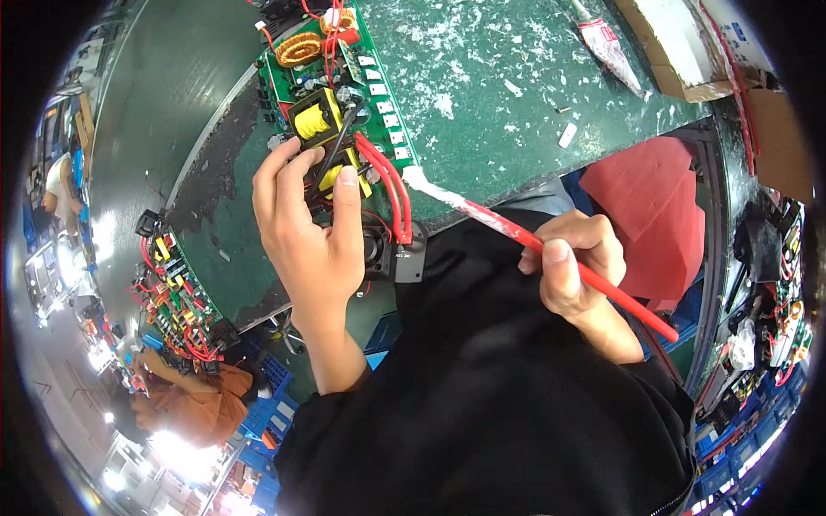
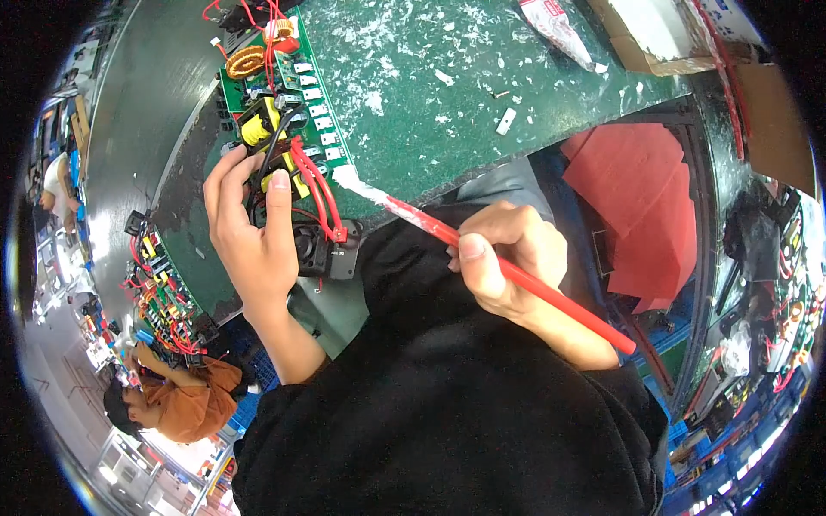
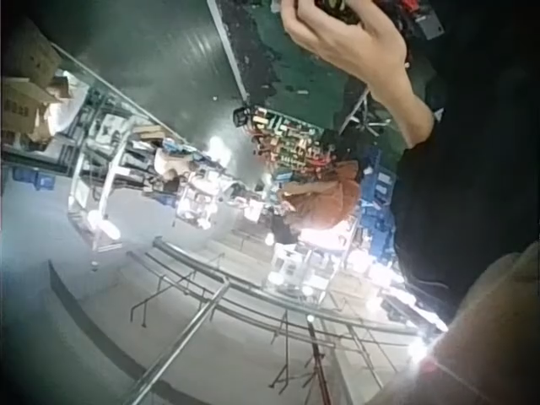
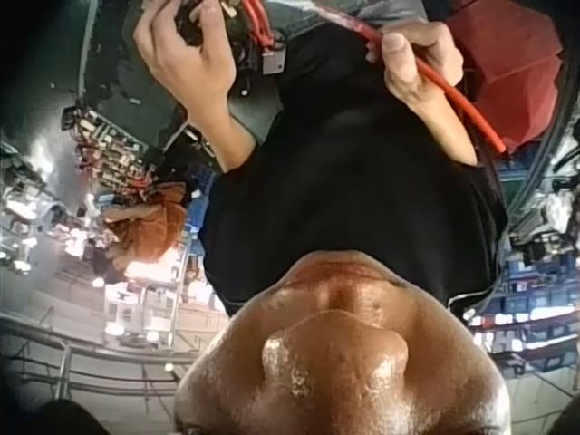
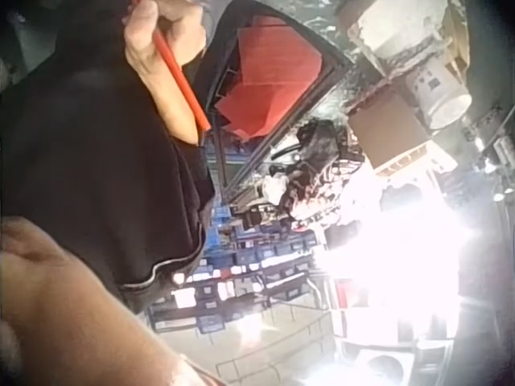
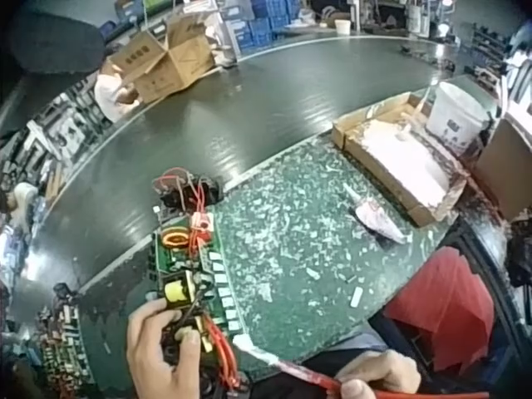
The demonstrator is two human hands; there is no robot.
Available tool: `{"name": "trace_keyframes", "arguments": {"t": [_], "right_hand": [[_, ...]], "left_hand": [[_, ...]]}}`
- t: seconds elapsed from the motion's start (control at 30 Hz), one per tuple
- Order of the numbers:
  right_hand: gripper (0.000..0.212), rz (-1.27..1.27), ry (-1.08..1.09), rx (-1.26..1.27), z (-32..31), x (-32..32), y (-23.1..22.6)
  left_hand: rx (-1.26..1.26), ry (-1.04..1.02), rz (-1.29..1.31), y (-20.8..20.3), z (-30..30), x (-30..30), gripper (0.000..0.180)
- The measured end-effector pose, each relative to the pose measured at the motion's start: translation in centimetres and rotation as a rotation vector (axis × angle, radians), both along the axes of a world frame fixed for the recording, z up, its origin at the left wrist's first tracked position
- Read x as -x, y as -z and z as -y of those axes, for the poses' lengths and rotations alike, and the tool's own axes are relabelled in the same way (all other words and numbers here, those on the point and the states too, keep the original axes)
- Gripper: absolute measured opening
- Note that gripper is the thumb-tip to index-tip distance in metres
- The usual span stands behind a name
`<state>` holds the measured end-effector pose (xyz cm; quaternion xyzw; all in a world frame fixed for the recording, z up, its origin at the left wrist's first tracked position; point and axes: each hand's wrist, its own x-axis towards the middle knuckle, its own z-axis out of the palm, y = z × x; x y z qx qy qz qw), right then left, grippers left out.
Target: The worker is assembling electronic components onto a printed circuit board, applying sealant and connecting wires.
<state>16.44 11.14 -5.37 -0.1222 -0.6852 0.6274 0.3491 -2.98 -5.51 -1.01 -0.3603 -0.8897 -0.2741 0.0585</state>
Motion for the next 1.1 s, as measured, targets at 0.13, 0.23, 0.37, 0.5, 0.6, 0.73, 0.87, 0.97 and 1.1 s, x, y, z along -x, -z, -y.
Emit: {"name": "trace_keyframes", "arguments": {"t": [0.13,0.23,0.37,0.5,0.6,0.73,0.87,0.97,1.1], "right_hand": [[0.023,-0.027,0.105,0.036,0.1,0.0,-0.2],[0.022,-0.036,0.085,0.049,-0.1,0.9,-0.3],[0.018,0.001,-0.012,-0.032,-0.5,1.4,0.1],[0.023,-0.032,0.091,0.087,-0.4,1.5,-0.3],[0.023,-0.050,0.108,0.067,-0.6,2.3,-0.1],[0.022,-0.008,0.028,0.056,-0.8,2.3,0.3],[0.023,-0.014,0.134,0.105,-0.7,2.2,-0.1],[0.021,-0.049,0.153,0.133,-0.7,3.2,0.0],[0.019,-0.058,0.086,0.133,-1.2,4.5,0.7]], "left_hand": [[-0.016,-0.011,0.028,-0.3,0.0,-0.1,0.032],[-0.007,-0.018,0.019,-0.3,0.1,-0.1,0.031],[-0.002,-0.014,0.004,0.2,0.0,0.1,0.031],[-0.012,-0.011,0.020,0.0,0.0,0.0,0.031],[-0.016,-0.015,0.027,-0.1,-0.1,-0.1,0.031],[-0.016,-0.026,0.040,0.0,0.0,-0.2,0.032],[-0.010,-0.031,0.039,-0.1,0.0,-0.2,0.032],[-0.017,-0.030,0.052,-0.1,-0.1,-0.2,0.032],[-0.002,-0.022,0.009,0.0,-0.1,-0.1,0.032]]}}
